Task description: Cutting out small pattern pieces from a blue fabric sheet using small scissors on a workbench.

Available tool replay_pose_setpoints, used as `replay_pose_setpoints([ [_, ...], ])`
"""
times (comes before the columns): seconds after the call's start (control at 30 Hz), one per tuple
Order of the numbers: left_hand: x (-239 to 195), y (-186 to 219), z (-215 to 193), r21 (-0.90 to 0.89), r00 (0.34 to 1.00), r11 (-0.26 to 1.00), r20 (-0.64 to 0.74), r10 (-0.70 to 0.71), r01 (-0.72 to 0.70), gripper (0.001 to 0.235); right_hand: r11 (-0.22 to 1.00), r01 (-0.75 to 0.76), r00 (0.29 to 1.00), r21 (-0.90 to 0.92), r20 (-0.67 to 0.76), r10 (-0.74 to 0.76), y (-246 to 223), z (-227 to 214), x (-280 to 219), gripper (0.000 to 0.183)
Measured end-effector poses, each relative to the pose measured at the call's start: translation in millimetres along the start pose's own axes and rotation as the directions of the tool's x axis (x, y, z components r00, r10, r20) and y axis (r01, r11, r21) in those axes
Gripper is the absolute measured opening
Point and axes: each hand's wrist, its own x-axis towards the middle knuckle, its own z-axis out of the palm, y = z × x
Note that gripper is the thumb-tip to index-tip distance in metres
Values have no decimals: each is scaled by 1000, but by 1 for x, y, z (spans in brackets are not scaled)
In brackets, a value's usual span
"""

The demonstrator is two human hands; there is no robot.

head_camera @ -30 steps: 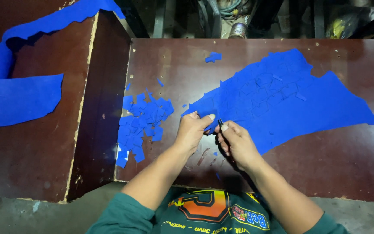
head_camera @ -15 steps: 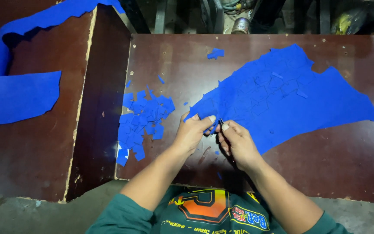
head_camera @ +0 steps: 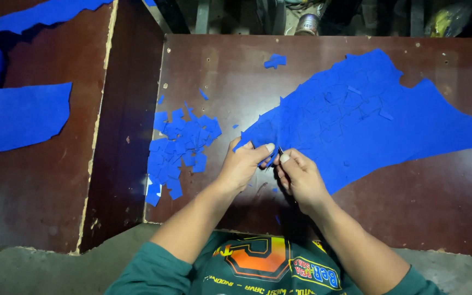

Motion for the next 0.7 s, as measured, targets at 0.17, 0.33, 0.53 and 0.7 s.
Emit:
replay_pose_setpoints([
  [0.17,-1,3,4,29,1000,1000,6,6,-6,11,1000,-1,1000,2,-11,1,5,0,1,23],
  [0.33,-1,5,1,58,1000,998,9,1,-2,12,1000,12,1000,-4,-14,-12,3,1,1,23],
  [0.53,-3,6,3,63,1000,998,0,-2,2,12,1000,10,1000,13,-26,-10,4,0,1,23],
  [0.7,2,-6,-2,32,1000,999,-19,-7,8,13,1000,10,1000,15,6,-11,2,1,-1,24],
])
